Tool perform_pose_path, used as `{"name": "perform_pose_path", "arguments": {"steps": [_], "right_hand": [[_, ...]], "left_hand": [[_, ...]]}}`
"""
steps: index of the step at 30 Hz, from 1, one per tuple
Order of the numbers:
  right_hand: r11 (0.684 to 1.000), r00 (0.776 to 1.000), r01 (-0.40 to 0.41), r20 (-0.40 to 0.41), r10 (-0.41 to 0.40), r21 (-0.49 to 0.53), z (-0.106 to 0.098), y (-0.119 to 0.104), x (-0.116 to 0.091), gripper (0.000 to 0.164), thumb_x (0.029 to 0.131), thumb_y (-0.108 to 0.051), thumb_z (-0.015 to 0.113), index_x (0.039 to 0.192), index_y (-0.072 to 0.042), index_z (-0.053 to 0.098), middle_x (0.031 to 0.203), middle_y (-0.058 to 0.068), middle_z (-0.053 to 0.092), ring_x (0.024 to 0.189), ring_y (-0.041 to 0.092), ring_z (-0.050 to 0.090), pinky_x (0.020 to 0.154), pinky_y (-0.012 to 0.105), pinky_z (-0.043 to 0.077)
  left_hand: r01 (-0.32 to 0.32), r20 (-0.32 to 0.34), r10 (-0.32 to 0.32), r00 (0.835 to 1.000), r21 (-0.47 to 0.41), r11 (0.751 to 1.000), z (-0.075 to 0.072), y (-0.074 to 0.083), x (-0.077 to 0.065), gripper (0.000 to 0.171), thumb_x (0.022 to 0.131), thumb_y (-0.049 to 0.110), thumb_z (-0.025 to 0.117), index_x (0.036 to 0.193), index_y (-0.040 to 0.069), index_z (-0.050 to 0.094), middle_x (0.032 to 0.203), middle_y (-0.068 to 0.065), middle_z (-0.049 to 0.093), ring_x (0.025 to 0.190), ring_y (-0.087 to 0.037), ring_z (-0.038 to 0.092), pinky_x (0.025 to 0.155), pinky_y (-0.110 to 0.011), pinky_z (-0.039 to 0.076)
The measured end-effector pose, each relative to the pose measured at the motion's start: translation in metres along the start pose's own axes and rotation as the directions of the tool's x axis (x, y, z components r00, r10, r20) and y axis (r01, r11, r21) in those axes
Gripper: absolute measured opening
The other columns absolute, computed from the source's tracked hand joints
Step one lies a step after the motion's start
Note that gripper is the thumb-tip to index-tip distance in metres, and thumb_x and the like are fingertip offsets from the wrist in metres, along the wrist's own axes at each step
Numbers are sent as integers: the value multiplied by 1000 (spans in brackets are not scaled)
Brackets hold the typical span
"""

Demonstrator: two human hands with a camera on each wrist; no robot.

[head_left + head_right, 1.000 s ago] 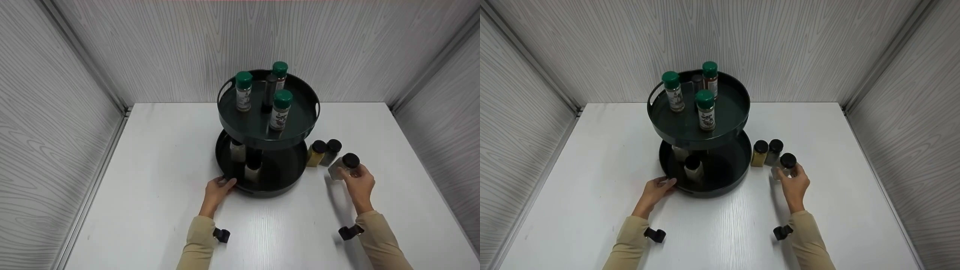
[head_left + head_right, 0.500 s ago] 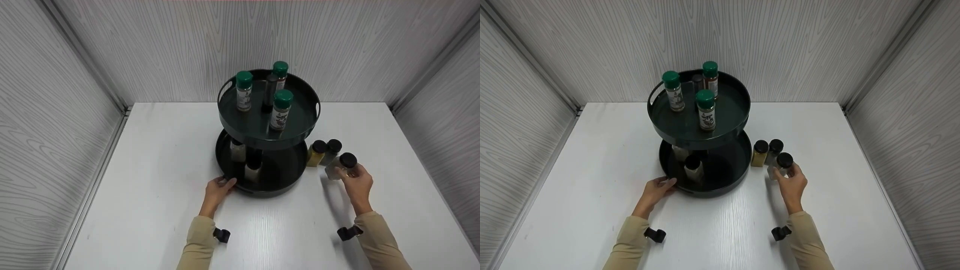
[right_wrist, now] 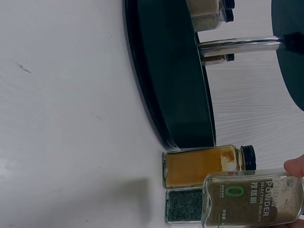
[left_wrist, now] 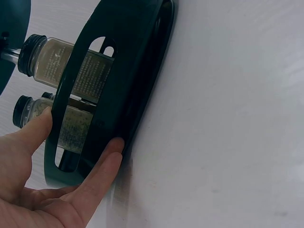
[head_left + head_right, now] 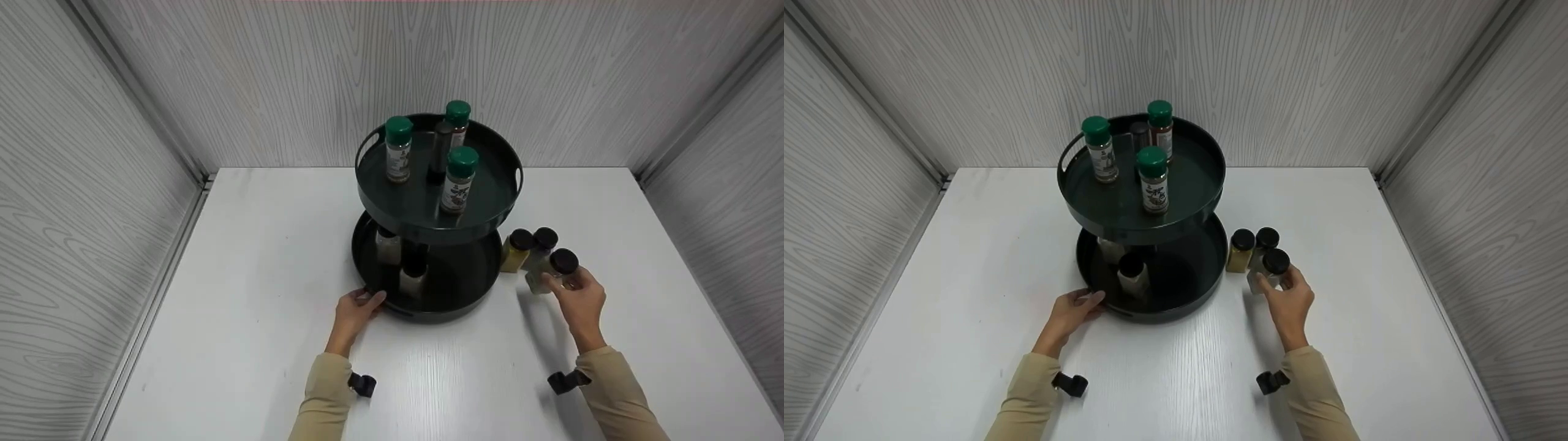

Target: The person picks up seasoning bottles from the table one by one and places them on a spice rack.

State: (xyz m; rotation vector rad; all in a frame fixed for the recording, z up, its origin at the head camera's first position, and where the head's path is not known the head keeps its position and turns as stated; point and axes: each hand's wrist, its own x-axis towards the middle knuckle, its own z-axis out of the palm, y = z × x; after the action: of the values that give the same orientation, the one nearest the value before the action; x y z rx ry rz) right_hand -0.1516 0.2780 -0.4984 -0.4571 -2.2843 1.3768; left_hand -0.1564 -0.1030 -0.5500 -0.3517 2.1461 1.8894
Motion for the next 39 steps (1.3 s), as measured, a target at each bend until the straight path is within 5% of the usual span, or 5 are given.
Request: {"name": "perform_pose_path", "arguments": {"steps": [11, 23, 31, 39], "right_hand": [[999, 999, -31, 33, 30, 12, 4, -8, -3, 35, 78, -12, 79, 108, 2, 67, 72, -36, 53, 73, -17, 55, 68, 1, 44], [995, 997, -49, 70, 43, 83, 10, -16, -4, 41, 79, -9, 78, 115, 3, 66, 75, -38, 55, 79, -20, 57, 74, 1, 49], [996, 996, -43, 77, 37, 78, 12, -22, -6, 39, 79, -9, 79, 113, 4, 66, 75, -35, 56, 79, -15, 58, 77, 4, 49], [996, 995, -30, 94, 21, 89, 10, -53, -20, 35, 79, -3, 76, 109, 10, 65, 71, -30, 56, 72, -14, 57, 70, 3, 48]], "left_hand": [[14, 37, -14, 999, -10, 1000, -3, 10, -4, 69, 93, 22, 63, 139, -19, 33, 120, -35, 62, 106, -40, 67, 94, -40, 57], [6, -2, -6, 1000, 2, 1000, -2, 2, -2, 73, 91, 31, 66, 140, -13, 37, 118, -30, 65, 102, -33, 71, 94, -38, 57], [-4, 46, 6, 999, -44, 999, -5, 16, -11, 72, 93, 25, 64, 141, -17, 32, 121, -33, 61, 104, -36, 69, 94, -39, 57], [6, 23, -6, 1000, -7, 1000, -3, 8, -6, 72, 93, 29, 65, 141, -15, 34, 120, -31, 63, 104, -36, 69, 93, -38, 58]]}}
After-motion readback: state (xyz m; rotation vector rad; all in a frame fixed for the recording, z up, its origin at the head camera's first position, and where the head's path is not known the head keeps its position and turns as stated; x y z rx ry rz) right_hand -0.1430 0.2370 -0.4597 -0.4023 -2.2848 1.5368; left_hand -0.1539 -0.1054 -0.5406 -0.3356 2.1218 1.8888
